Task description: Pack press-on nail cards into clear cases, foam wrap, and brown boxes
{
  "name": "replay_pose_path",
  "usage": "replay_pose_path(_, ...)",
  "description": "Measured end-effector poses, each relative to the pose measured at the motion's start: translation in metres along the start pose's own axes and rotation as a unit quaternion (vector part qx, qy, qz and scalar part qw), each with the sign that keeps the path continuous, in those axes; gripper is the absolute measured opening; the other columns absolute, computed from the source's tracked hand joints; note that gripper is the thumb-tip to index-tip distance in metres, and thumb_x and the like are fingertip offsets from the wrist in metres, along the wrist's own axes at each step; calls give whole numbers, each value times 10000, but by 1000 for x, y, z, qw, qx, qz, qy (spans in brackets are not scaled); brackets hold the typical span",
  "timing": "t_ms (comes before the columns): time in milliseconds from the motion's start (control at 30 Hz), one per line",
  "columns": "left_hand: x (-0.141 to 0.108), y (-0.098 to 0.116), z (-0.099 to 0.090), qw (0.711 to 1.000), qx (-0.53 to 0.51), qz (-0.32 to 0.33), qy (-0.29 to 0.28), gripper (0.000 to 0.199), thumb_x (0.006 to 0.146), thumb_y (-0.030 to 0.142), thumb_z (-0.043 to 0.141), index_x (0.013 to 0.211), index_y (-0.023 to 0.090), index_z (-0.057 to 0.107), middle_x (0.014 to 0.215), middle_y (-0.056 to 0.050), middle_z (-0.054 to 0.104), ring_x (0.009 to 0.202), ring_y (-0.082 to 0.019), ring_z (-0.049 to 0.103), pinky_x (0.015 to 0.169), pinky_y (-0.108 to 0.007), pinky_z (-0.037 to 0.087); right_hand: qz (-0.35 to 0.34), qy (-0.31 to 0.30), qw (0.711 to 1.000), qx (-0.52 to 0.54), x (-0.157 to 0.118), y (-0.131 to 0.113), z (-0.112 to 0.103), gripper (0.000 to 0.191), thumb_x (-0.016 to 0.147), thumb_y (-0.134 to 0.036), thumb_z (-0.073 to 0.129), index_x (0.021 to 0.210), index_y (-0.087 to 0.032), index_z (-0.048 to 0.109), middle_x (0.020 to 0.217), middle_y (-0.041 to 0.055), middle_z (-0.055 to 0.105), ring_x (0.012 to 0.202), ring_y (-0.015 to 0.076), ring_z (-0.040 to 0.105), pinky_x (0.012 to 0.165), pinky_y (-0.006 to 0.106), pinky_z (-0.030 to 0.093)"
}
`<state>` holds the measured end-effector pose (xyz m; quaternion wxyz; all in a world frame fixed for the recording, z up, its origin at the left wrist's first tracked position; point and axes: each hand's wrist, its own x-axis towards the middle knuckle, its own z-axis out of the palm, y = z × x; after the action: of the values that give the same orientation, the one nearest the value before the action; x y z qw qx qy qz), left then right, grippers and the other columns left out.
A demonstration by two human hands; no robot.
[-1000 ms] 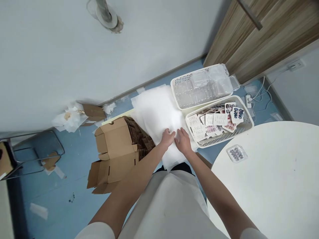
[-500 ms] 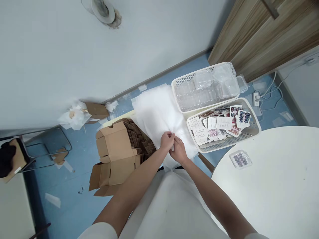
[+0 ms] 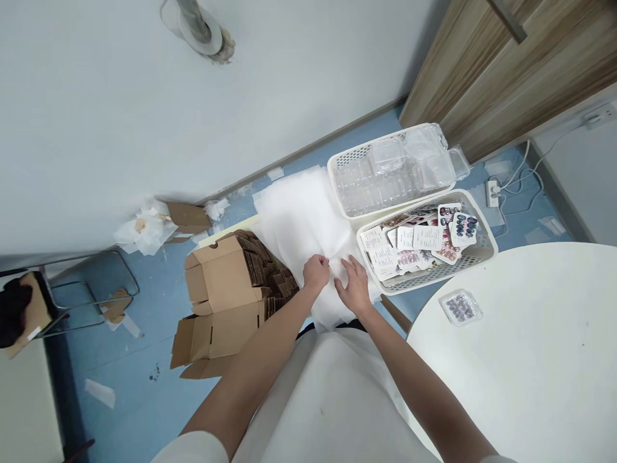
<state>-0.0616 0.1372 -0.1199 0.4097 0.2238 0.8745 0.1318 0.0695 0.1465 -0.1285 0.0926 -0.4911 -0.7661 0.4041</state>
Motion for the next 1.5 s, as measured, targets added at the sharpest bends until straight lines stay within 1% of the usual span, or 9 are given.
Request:
replay_pose_path(267,-20,-15,-19,997,-68,-5,-32,105,796,247,481,735,185,540,774,-68,658,757,-179,603,689,-289,425,-57,43,997,-5,20,-15,-15,502,815,-288,430,1289,-160,326,1427,137,218,1312,262,219,1001,464,312)
replay_pose_path(533,-29,-26,-20,995,-90,-17,-37,104,801,220,464,701,194,480,753,-54,645,743,-169,602,667,-279,418,-71,78,994,-14,30,-27,-20,262,844,-250,400,1030,-174,569,1106,123,523,1075,223,483,918,388,407)
replay_pose_path(633,-28,-29,-17,994,-104,-14,-39,108,803,218,470,698,192,475,767,-54,646,734,-159,600,675,-273,416,-81,94,992,-27,26,-28,-20,288,846,-231,389,1060,-158,568,1135,132,518,1084,225,479,913,380,411)
replay_pose_path(767,-28,-33,-15,993,-107,-16,-40,111,798,227,491,693,194,475,759,-49,643,750,-161,602,690,-272,419,-91,73,992,-51,23,-27,-17,311,837,-217,392,1091,-164,562,1177,127,517,1077,239,483,908,401,402)
replay_pose_path(900,-29,-37,-15,995,-89,-13,-45,110,802,223,477,695,199,476,757,-53,641,760,-182,607,684,-292,425,-94,87,990,-59,23,-25,-16,273,832,-219,410,1021,-160,599,1075,130,555,1008,240,500,854,382,408)
replay_pose_path(1067,-29,-37,-18,995,-89,-19,-38,94,795,232,491,711,191,493,808,-71,646,793,-187,602,688,-289,427,-115,100,985,-79,25,-25,-22,251,864,-201,375,850,-211,626,820,71,596,799,201,521,742,344,385)
replay_pose_path(1233,-28,-31,-28,995,-95,-36,-8,110,813,264,466,752,182,506,846,-89,645,825,-194,591,702,-295,423,-157,128,971,-126,23,-29,-33,238,873,-208,388,800,-232,614,693,42,584,742,183,515,741,339,346)
replay_pose_path(1400,-28,-24,-40,995,-97,-19,11,160,829,324,440,774,185,498,849,-89,621,819,-199,574,711,-307,421,-226,94,967,-68,17,-49,-38,223,866,-176,376,807,-236,582,763,40,590,814,176,537,809,354,370)
replay_pose_path(1500,-32,-23,-44,994,-109,-4,30,168,807,330,475,890,184,485,1006,-98,567,891,-191,551,763,-300,419,-191,79,978,-15,15,-63,-34,221,871,-184,339,906,-222,554,867,63,576,843,179,541,752,329,417)
